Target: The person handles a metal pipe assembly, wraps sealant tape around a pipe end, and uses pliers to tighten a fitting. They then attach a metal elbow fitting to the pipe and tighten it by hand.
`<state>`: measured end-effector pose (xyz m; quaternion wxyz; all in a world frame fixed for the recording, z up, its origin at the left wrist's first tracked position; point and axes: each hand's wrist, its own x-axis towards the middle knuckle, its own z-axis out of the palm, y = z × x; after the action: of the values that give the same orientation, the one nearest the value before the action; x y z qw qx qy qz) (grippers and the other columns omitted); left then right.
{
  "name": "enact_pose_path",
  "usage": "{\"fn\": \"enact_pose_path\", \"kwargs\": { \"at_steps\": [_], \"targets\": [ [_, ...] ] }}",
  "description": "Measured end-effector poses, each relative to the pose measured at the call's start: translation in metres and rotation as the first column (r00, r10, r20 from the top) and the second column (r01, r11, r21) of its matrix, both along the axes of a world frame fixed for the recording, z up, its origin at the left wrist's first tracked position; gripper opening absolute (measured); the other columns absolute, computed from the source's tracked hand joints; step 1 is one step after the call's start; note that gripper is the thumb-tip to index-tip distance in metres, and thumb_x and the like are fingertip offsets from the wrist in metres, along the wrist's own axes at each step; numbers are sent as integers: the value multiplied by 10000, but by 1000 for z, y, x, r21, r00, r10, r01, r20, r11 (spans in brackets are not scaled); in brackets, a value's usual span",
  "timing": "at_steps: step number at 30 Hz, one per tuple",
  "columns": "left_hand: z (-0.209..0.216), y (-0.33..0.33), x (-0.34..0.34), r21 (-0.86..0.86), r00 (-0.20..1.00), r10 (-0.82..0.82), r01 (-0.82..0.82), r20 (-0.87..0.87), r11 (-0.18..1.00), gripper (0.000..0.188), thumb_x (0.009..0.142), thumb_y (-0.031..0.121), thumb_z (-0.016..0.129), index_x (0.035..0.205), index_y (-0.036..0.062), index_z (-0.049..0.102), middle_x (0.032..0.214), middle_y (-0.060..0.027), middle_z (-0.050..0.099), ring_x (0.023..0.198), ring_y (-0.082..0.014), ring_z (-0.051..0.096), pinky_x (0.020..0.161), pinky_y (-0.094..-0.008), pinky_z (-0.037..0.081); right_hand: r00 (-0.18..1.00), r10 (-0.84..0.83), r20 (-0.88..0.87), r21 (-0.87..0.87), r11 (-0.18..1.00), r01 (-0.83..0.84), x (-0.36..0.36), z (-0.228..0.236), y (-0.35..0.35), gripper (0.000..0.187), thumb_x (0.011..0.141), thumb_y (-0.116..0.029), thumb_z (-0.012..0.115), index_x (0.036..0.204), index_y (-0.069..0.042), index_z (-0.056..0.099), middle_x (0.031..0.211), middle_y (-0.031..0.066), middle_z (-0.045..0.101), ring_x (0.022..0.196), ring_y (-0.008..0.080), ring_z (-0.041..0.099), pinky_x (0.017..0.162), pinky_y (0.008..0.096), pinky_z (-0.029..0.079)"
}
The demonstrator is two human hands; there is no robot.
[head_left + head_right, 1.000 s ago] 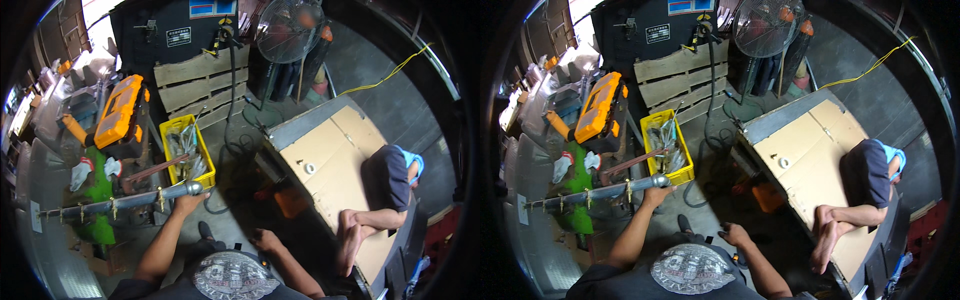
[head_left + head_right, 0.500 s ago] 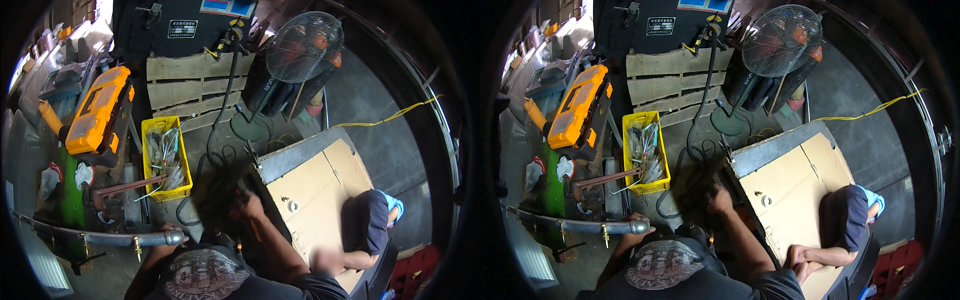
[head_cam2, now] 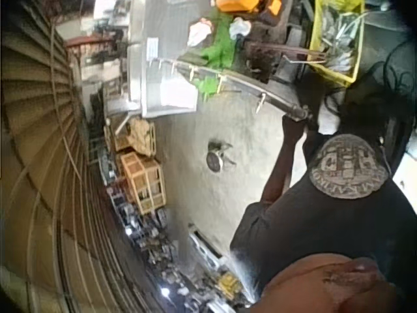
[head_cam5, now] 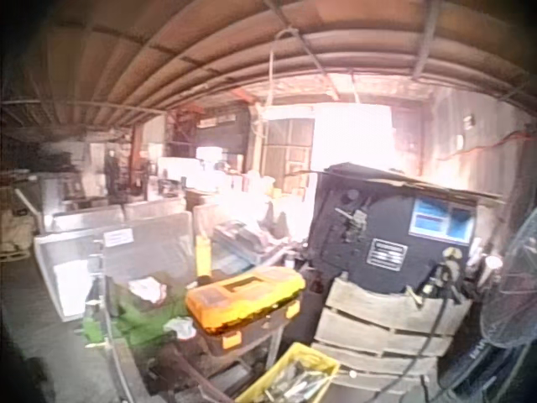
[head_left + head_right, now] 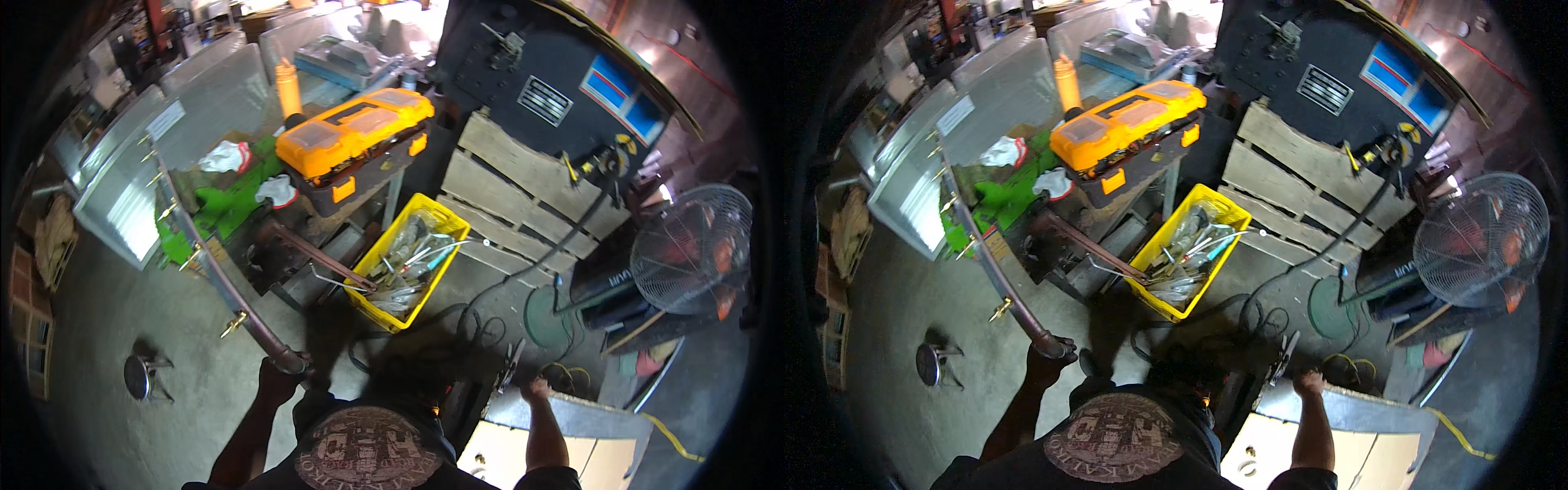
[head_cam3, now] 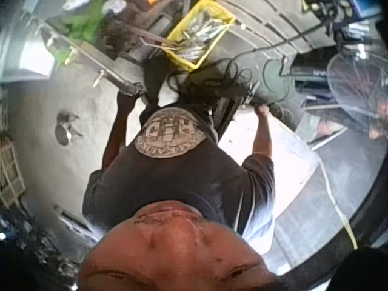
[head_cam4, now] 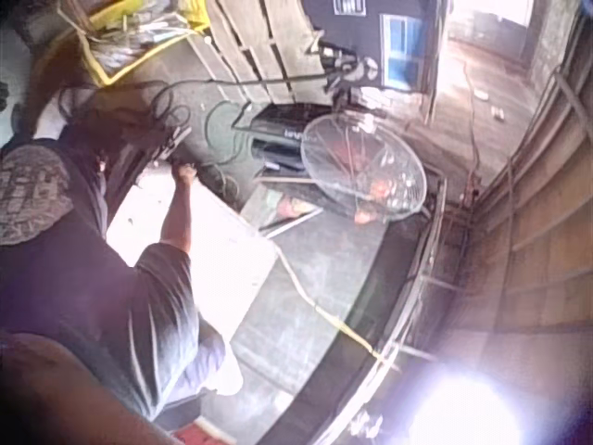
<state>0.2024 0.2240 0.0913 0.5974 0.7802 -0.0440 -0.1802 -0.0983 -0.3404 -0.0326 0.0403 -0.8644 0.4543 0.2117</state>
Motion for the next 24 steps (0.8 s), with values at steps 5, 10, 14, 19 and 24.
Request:
{"fn": "enact_pose_path", "kwargs": {
  "at_steps": [5,10,14,19,24],
  "targets": [
    [-16,-24,-33,-41,929,356,-354,95,934,282,679,-1,824,902,28,653,937,-84,682,856,-178,647,790,-349,538,971,216,-106,157,968,-198,7,24,-14,551,921,-504,447,1302,-124,564,1336,205,541,1218,401,524,998,475,451],
    [5,-4,-23,-43,1000,22,-21,15,999,282,794,80,760,1050,44,648,1025,-85,691,921,-175,647,839,-338,521,970,233,74,208,947,-244,8,31,1,571,900,-559,451,1265,-141,587,1249,181,605,1110,372,600,939,476,485],
    [25,2,-4,214,993,-114,113,-10,970,317,808,237,780,1076,85,706,980,-70,725,911,-159,680,851,-314,516,952,238,193,156,951,-269,-5,47,12,522,892,-499,526,1298,-173,553,1234,182,611,1051,380,623,886,470,512],
    [11,-10,-20,117,984,148,-159,96,980,408,667,297,891,899,30,687,877,-74,721,791,-164,692,734,-326,548,773,632,-56,151,771,-619,-19,59,5,454,839,-437,627,1187,-149,668,1279,151,596,1203,361,541,1026,419,415],
    [30,-16,-25,26,997,81,-80,-17,996,320,773,177,804,1006,37,635,1015,-93,692,928,-182,656,825,-340,519,694,280,663,-1,928,-373,136,104,69,339,812,-173,661,1091,19,673,1201,238,617,1158,389,558,982,413,453]
  ]
}}
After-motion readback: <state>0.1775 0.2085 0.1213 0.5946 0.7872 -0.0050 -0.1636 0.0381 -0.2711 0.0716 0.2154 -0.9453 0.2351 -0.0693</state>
